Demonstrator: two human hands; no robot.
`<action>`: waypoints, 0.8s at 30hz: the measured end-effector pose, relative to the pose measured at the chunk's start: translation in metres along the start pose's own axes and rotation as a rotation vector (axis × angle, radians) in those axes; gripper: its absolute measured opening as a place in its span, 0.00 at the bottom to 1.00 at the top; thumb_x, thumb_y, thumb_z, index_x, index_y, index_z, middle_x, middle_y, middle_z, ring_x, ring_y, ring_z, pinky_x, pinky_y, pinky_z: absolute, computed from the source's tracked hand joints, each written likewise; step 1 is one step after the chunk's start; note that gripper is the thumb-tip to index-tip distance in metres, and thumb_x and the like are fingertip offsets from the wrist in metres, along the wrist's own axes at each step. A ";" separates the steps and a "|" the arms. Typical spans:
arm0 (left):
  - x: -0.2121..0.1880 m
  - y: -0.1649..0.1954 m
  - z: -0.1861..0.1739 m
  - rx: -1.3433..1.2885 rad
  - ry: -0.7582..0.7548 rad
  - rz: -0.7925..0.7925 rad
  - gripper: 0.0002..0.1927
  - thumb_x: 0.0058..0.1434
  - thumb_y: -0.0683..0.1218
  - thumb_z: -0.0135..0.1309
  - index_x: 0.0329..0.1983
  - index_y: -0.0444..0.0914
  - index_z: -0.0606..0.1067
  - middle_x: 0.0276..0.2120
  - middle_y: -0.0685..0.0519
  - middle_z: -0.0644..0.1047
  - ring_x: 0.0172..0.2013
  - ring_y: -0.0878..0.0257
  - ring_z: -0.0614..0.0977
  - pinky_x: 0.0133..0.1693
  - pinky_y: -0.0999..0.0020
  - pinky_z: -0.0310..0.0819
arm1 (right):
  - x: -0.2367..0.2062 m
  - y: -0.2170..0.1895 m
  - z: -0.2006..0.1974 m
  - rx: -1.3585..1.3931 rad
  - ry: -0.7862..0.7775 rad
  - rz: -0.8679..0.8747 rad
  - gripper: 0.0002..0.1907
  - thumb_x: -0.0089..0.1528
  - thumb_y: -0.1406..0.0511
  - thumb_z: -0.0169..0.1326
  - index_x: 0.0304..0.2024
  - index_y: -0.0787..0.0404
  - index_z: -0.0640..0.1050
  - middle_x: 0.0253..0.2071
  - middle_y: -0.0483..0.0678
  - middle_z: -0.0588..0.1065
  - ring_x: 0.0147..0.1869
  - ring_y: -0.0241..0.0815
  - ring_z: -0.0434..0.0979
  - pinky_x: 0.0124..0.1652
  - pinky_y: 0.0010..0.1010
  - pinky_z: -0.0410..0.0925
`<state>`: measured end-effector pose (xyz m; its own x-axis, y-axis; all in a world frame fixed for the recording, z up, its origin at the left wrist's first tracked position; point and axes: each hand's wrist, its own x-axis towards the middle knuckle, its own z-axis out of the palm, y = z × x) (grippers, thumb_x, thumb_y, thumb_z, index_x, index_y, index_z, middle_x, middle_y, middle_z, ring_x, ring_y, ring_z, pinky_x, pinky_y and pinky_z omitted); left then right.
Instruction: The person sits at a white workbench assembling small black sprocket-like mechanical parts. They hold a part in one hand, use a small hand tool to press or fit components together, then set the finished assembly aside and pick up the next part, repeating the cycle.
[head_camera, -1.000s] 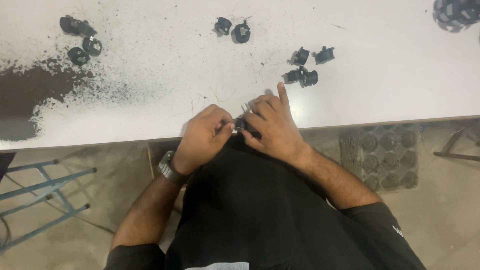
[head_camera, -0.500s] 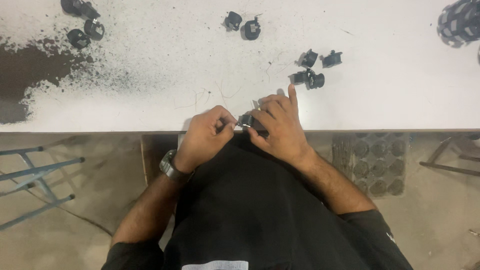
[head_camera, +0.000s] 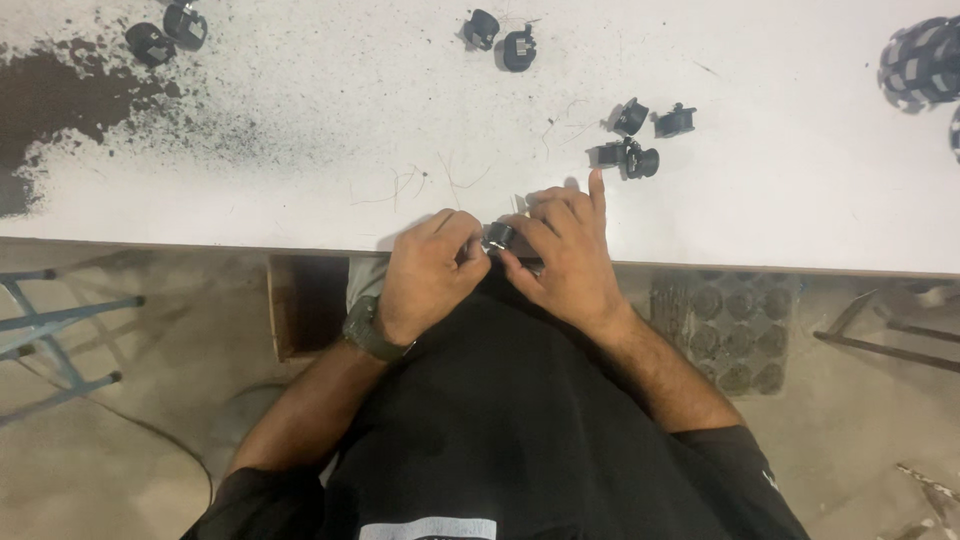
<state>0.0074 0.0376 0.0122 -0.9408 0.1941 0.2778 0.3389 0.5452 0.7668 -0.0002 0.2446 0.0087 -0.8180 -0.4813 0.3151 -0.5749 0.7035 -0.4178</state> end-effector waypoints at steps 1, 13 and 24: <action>-0.001 0.000 0.002 -0.014 0.028 0.012 0.05 0.57 0.36 0.57 0.35 0.35 0.74 0.30 0.47 0.76 0.30 0.52 0.79 0.32 0.59 0.73 | -0.002 -0.001 0.000 0.016 0.052 -0.012 0.21 0.56 0.63 0.68 0.51 0.60 0.80 0.46 0.50 0.70 0.61 0.53 0.68 0.73 0.67 0.42; -0.009 -0.002 0.018 -0.066 0.088 0.027 0.06 0.55 0.37 0.56 0.32 0.35 0.70 0.31 0.48 0.74 0.33 0.48 0.77 0.34 0.54 0.72 | -0.034 -0.009 0.033 0.280 0.260 -0.077 0.18 0.58 0.76 0.59 0.49 0.62 0.72 0.44 0.53 0.76 0.56 0.54 0.79 0.74 0.62 0.54; -0.009 -0.005 0.019 -0.103 0.094 -0.003 0.06 0.56 0.36 0.55 0.33 0.35 0.70 0.29 0.48 0.73 0.30 0.50 0.76 0.32 0.55 0.71 | -0.025 -0.010 0.029 0.204 0.260 -0.098 0.20 0.55 0.78 0.61 0.48 0.61 0.74 0.42 0.51 0.77 0.60 0.54 0.79 0.74 0.57 0.56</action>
<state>0.0144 0.0486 -0.0054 -0.9391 0.1123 0.3248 0.3390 0.4580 0.8218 0.0251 0.2348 -0.0194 -0.7413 -0.3736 0.5576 -0.6641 0.5288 -0.5286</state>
